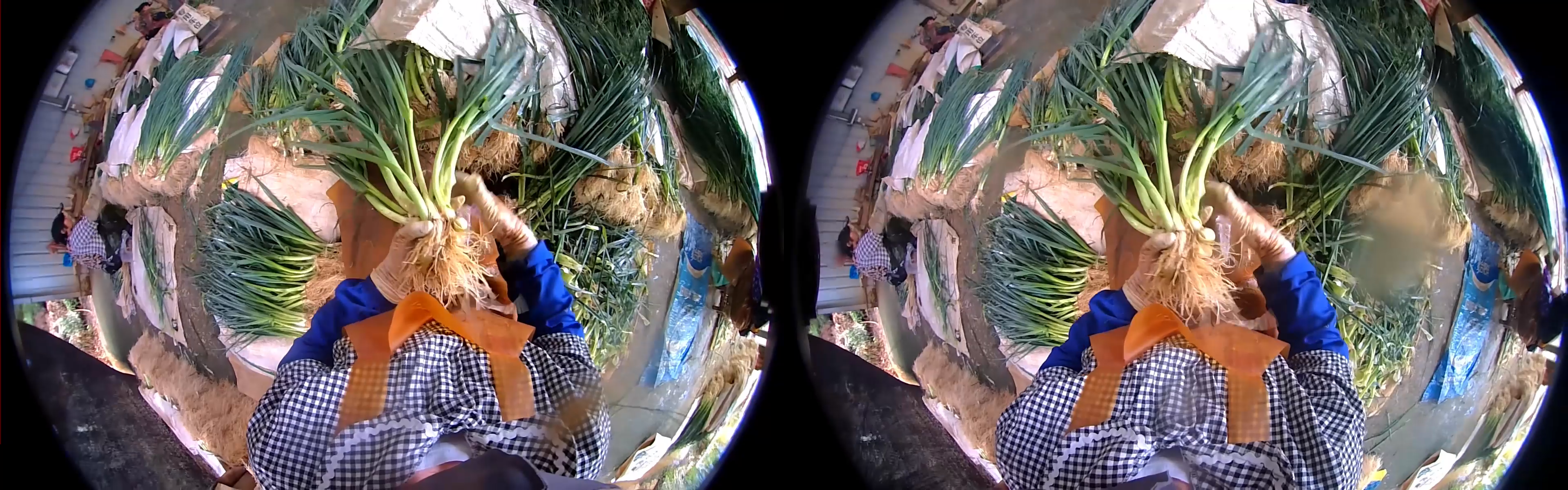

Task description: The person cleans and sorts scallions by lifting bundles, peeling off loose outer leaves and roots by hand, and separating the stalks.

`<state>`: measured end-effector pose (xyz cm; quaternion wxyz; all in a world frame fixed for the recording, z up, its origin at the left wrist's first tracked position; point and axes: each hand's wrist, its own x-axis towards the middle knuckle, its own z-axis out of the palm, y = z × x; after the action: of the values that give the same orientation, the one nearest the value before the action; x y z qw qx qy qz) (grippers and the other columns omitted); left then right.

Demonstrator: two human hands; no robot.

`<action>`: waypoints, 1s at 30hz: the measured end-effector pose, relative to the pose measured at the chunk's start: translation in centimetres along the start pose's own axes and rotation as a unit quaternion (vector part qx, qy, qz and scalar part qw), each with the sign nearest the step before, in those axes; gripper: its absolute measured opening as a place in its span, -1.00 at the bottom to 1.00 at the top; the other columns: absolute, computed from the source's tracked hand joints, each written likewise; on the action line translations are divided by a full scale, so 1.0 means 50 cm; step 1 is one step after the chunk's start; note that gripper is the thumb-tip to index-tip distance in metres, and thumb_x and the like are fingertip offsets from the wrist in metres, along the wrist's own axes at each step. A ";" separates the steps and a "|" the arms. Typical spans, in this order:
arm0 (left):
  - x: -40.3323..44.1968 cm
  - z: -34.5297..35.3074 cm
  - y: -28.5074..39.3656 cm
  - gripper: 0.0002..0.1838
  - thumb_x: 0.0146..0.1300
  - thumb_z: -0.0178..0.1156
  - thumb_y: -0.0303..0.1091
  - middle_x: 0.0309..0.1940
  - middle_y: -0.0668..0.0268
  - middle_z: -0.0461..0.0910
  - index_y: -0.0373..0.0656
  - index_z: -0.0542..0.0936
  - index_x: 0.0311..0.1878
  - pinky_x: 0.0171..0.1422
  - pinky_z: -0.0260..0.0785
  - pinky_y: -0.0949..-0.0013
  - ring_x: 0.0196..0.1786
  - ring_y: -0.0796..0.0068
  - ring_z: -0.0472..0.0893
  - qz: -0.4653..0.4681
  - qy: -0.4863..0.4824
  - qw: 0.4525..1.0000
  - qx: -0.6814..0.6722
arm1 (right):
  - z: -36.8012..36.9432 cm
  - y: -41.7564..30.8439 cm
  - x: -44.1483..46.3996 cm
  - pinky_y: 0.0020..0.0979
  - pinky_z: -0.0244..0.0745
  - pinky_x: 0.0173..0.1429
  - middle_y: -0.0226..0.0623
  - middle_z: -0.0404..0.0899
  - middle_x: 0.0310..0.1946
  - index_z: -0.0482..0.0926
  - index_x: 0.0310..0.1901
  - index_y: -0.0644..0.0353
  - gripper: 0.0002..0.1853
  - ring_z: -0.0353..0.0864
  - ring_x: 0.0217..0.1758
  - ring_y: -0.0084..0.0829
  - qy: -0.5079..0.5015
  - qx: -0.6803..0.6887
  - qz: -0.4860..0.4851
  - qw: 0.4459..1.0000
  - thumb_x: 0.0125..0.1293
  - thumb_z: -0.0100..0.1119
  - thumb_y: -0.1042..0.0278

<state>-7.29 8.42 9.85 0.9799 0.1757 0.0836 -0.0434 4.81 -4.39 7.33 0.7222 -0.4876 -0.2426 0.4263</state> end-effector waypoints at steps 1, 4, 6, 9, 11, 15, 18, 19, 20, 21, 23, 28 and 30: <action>-0.007 -0.004 0.012 -0.38 0.07 0.15 -0.42 -0.01 0.15 0.48 -0.27 0.25 0.25 0.08 0.48 0.32 -0.03 0.37 0.56 0.011 0.024 1.000 -0.013 | 0.012 0.004 -0.010 -0.29 0.23 0.31 -0.15 0.35 0.19 0.19 0.28 0.32 -0.32 0.37 0.20 -0.33 -0.003 0.005 0.034 0.999 0.38 -0.18 -0.13; -0.048 0.055 0.063 -0.38 0.12 0.14 -0.39 -0.14 0.20 0.50 -0.27 0.22 0.27 -0.03 0.49 0.38 -0.11 0.42 0.56 -0.017 0.022 0.997 -0.075 | -0.007 0.018 -0.107 -0.34 0.35 0.11 -0.21 0.46 -0.05 0.35 0.06 0.33 -0.51 0.45 -0.02 -0.37 -0.069 -0.144 -0.136 0.978 0.38 -0.12 0.00; -0.028 0.055 0.141 -0.54 0.22 0.08 -0.39 -0.34 0.30 0.45 -0.28 0.30 0.18 -0.16 0.46 0.46 -0.27 0.51 0.51 -0.005 0.004 0.981 -0.193 | -0.075 0.037 -0.147 -0.41 0.41 -0.17 -0.33 0.51 -0.37 0.48 -0.27 0.29 -0.72 0.47 -0.33 -0.44 -0.103 -0.182 -0.270 0.940 0.37 -0.08 0.21; -0.108 0.170 0.236 -0.66 0.25 0.07 -0.36 -0.30 0.29 0.49 -0.31 0.40 0.06 -0.10 0.45 0.41 -0.23 0.46 0.52 -0.046 -0.056 0.941 -0.331 | -0.103 -0.044 -0.179 -0.52 0.32 -0.43 -0.45 0.43 -0.61 0.46 -0.46 0.23 -0.75 0.35 -0.59 -0.55 0.056 -0.310 -0.288 0.904 0.36 -0.05 0.34; -0.148 0.211 0.287 -0.67 0.25 0.07 -0.36 -0.29 0.29 0.49 -0.30 0.40 0.04 -0.09 0.45 0.40 -0.22 0.45 0.52 -0.003 -0.076 0.958 -0.276 | -0.158 -0.029 -0.147 -0.53 0.25 -0.51 -0.43 0.42 -0.65 0.47 -0.48 0.24 -0.72 0.32 -0.65 -0.56 0.219 -0.503 -0.108 0.829 0.36 -0.05 0.29; -0.215 0.261 0.390 -0.70 0.25 0.07 -0.35 -0.28 0.29 0.50 -0.29 0.42 0.00 -0.07 0.44 0.40 -0.20 0.44 0.52 0.166 -0.066 0.982 -0.062 | -0.086 -0.047 0.005 -0.46 0.36 -0.37 -0.22 0.56 -0.45 0.53 -0.11 0.23 -0.74 0.47 -0.50 -0.42 0.174 -0.278 -0.121 0.937 0.32 0.05 0.22; -0.278 0.292 0.462 -0.72 0.25 0.07 -0.35 -0.26 0.29 0.51 -0.28 0.44 -0.03 -0.05 0.43 0.39 -0.18 0.43 0.52 0.284 -0.034 0.956 0.062 | -0.040 -0.059 0.159 -0.36 0.46 -0.16 -0.04 0.58 -0.24 0.46 0.06 0.19 -0.58 0.58 -0.28 -0.27 0.184 -0.447 -0.158 0.861 0.26 0.13 0.13; -0.295 0.298 0.486 -0.73 0.25 0.07 -0.34 -0.26 0.29 0.51 -0.28 0.44 -0.04 -0.04 0.43 0.39 -0.18 0.43 0.52 0.319 -0.020 0.943 0.095 | -0.044 -0.057 0.199 -0.32 0.47 -0.14 -0.03 0.57 -0.23 0.46 0.06 0.16 -0.58 0.59 -0.25 -0.24 0.134 -0.472 -0.144 0.859 0.24 0.15 0.13; -0.319 0.307 0.508 -0.74 0.25 0.07 -0.34 -0.25 0.29 0.51 -0.28 0.45 -0.05 -0.03 0.43 0.39 -0.17 0.43 0.52 0.351 -0.003 0.928 0.127 | -0.036 -0.057 0.226 -0.28 0.48 -0.13 -0.02 0.57 -0.23 0.46 0.06 0.13 -0.58 0.60 -0.23 -0.22 0.083 -0.498 -0.133 0.853 0.23 0.17 0.12; -0.342 0.315 0.529 -0.74 0.25 0.07 -0.34 -0.25 0.29 0.51 -0.27 0.45 -0.06 -0.03 0.42 0.38 -0.17 0.43 0.52 0.380 0.010 0.912 0.152 | -0.017 -0.053 0.240 -0.27 0.48 -0.14 -0.02 0.57 -0.23 0.48 0.04 0.14 -0.61 0.60 -0.26 -0.22 0.057 -0.447 -0.149 0.880 0.23 0.16 0.13; -0.396 0.326 0.568 -0.76 0.25 0.07 -0.34 -0.24 0.29 0.52 -0.27 0.46 -0.08 -0.02 0.42 0.38 -0.16 0.42 0.52 0.436 0.043 0.876 0.202 | 0.017 -0.050 0.253 -0.30 0.50 -0.20 -0.03 0.58 -0.26 0.52 -0.03 0.16 -0.67 0.60 -0.35 -0.26 0.035 -0.480 -0.186 0.856 0.24 0.16 0.18; -0.511 0.310 0.695 -0.78 0.25 0.07 -0.33 -0.22 0.29 0.53 -0.25 0.48 -0.13 0.01 0.41 0.37 -0.13 0.41 0.52 0.532 0.152 0.777 0.301 | -0.006 0.003 0.232 -0.33 0.42 0.06 -0.09 0.57 -0.07 0.50 0.02 0.23 -0.65 0.55 0.01 -0.21 0.017 -0.523 -0.143 0.840 0.25 0.13 0.25; -0.543 0.255 0.751 -0.79 0.25 0.07 -0.32 -0.21 0.29 0.53 -0.25 0.49 -0.15 0.03 0.40 0.37 -0.12 0.40 0.53 0.546 0.224 0.732 0.341 | -0.063 0.045 0.216 -0.32 0.41 0.08 -0.09 0.56 -0.06 0.49 0.03 0.23 -0.66 0.54 0.02 -0.17 0.017 -0.496 -0.110 0.861 0.27 0.10 0.25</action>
<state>-27.76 40.53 39.16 0.6618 0.5182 0.1702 0.5143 11.96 3.61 3.32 0.4312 -0.7585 -0.4618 0.1598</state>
